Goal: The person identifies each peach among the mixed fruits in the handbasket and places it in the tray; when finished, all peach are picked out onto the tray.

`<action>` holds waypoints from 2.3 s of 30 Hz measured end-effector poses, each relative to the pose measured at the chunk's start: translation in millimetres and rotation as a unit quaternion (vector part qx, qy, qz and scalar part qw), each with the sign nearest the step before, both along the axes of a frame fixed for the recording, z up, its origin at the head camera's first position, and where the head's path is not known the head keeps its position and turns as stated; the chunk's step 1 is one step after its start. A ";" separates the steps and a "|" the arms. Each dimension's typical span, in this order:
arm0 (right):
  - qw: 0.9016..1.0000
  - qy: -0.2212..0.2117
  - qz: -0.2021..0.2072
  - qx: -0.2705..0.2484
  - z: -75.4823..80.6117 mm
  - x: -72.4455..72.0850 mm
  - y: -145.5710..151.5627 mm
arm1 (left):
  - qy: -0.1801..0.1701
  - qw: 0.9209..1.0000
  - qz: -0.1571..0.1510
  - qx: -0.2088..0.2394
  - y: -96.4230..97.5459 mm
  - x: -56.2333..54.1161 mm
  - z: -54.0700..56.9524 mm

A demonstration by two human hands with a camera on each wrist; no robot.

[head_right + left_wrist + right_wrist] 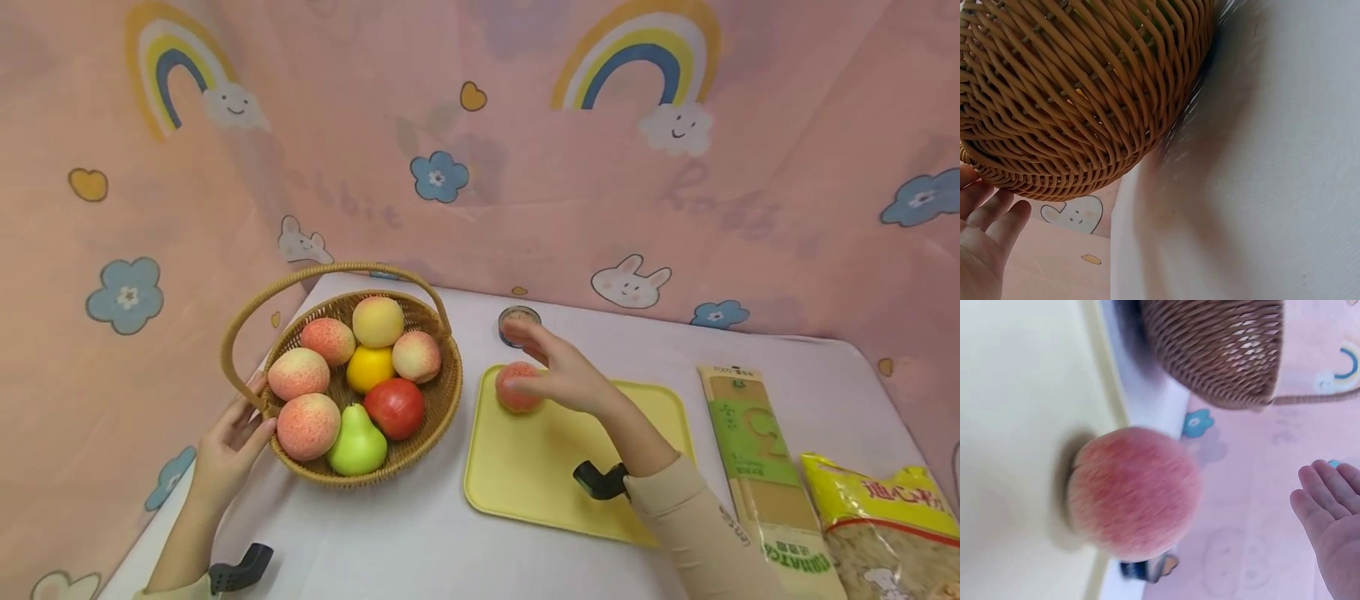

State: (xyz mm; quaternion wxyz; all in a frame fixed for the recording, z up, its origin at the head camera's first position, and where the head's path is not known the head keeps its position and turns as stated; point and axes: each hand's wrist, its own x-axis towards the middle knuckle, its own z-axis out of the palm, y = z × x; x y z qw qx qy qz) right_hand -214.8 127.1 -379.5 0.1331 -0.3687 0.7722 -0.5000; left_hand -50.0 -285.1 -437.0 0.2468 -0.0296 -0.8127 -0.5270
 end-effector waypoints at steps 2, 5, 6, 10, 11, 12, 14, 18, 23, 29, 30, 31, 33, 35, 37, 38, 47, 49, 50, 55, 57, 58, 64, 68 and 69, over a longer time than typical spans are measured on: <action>1.000 0.003 0.010 -0.007 8.7 3.7 -5.7 | 0.001 1.000 0.001 -0.003 0.2 -1.3 0.0; 1.000 -0.001 0.025 -0.011 21.3 10.3 -15.6 | 0.001 1.000 0.005 -0.010 0.2 -1.7 0.3; 0.999 0.000 0.031 -0.011 24.9 12.1 -19.3 | 0.001 1.000 0.006 -0.011 0.1 -1.6 0.4; 0.998 0.007 0.053 -0.014 43.1 18.9 -37.3 | 0.003 1.000 0.009 -0.015 0.4 -1.3 0.7; 0.998 0.014 0.059 -0.015 47.7 19.7 -42.8 | 0.005 1.000 0.007 -0.015 0.5 -1.4 0.6; 0.998 0.018 0.064 -0.014 52.0 20.2 -48.0 | 0.008 1.000 0.004 -0.013 0.8 -1.7 0.5; 0.997 0.019 0.070 -0.009 60.6 20.8 -59.5 | 0.016 1.000 -0.002 -0.010 1.3 -2.3 0.7; 0.997 0.007 0.079 0.010 72.1 18.7 -83.8 | 0.028 1.000 -0.014 0.002 2.1 -3.7 1.9; 0.996 -0.013 0.084 0.038 73.6 8.1 -117.5 | 0.026 1.000 -0.011 0.001 2.1 -4.2 2.9; 0.997 -0.027 0.055 0.043 68.5 -11.8 -151.8 | 0.021 1.000 -0.013 -0.003 0.3 -3.3 1.7; 0.997 -0.031 0.047 0.043 67.5 -14.7 -156.6 | 0.020 1.000 -0.012 -0.003 0.0 -3.1 1.6; 0.998 -0.034 0.039 0.043 66.9 -17.3 -161.4 | 0.021 1.000 -0.010 -0.004 -0.2 -2.9 1.5; 0.998 -0.039 0.022 0.049 65.4 -21.9 -170.4 | 0.024 1.000 -0.008 -0.006 -0.6 -2.7 1.6; 0.997 -0.055 0.001 0.054 63.3 -25.2 -178.5 | 0.028 1.000 -0.006 -0.008 -1.2 -2.5 1.4; 0.995 -0.076 -0.023 0.063 61.1 -28.2 -185.4 | 0.033 0.999 -0.009 -0.011 -1.4 -2.2 1.2; 0.993 -0.088 -0.035 0.069 59.7 -29.8 -188.2 | 0.035 0.999 -0.010 -0.013 -1.5 -2.1 1.1; 0.982 -0.102 -0.104 0.119 42.1 -42.4 -200.2 | 0.054 0.998 -0.028 -0.018 -2.9 -1.4 2.3; 0.982 -0.103 -0.105 0.122 38.8 -43.3 -200.7 | 0.058 0.998 -0.031 -0.018 -2.9 -1.4 2.6; 0.981 -0.107 -0.106 0.125 37.6 -43.5 -200.6 | 0.059 0.998 -0.033 -0.017 -2.8 -1.3 2.8; 0.974 -0.121 -0.112 0.153 35.3 -46.0 -201.5 | 0.058 0.998 -0.033 -0.018 -1.0 -1.2 4.2; 0.973 -0.120 -0.115 0.163 35.2 -47.2 -202.6 | 0.057 0.998 -0.033 -0.016 -0.8 -1.3 4.6; 0.972 -0.116 -0.117 0.170 35.3 -47.7 -203.3 | 0.057 0.998 -0.033 -0.014 -0.7 -1.2 4.6; 0.965 -0.079 -0.130 0.213 37.4 -48.8 -206.9 | 0.053 0.998 -0.029 -0.014 -0.5 -1.2 4.6; 0.960 -0.054 -0.115 0.249 39.0 -47.5 -207.9 | 0.054 0.998 -0.027 -0.019 -0.4 -1.9 4.3; 0.959 -0.050 -0.109 0.255 38.9 -47.4 -207.9 | 0.055 0.998 -0.027 -0.019 -0.5 -2.0 4.0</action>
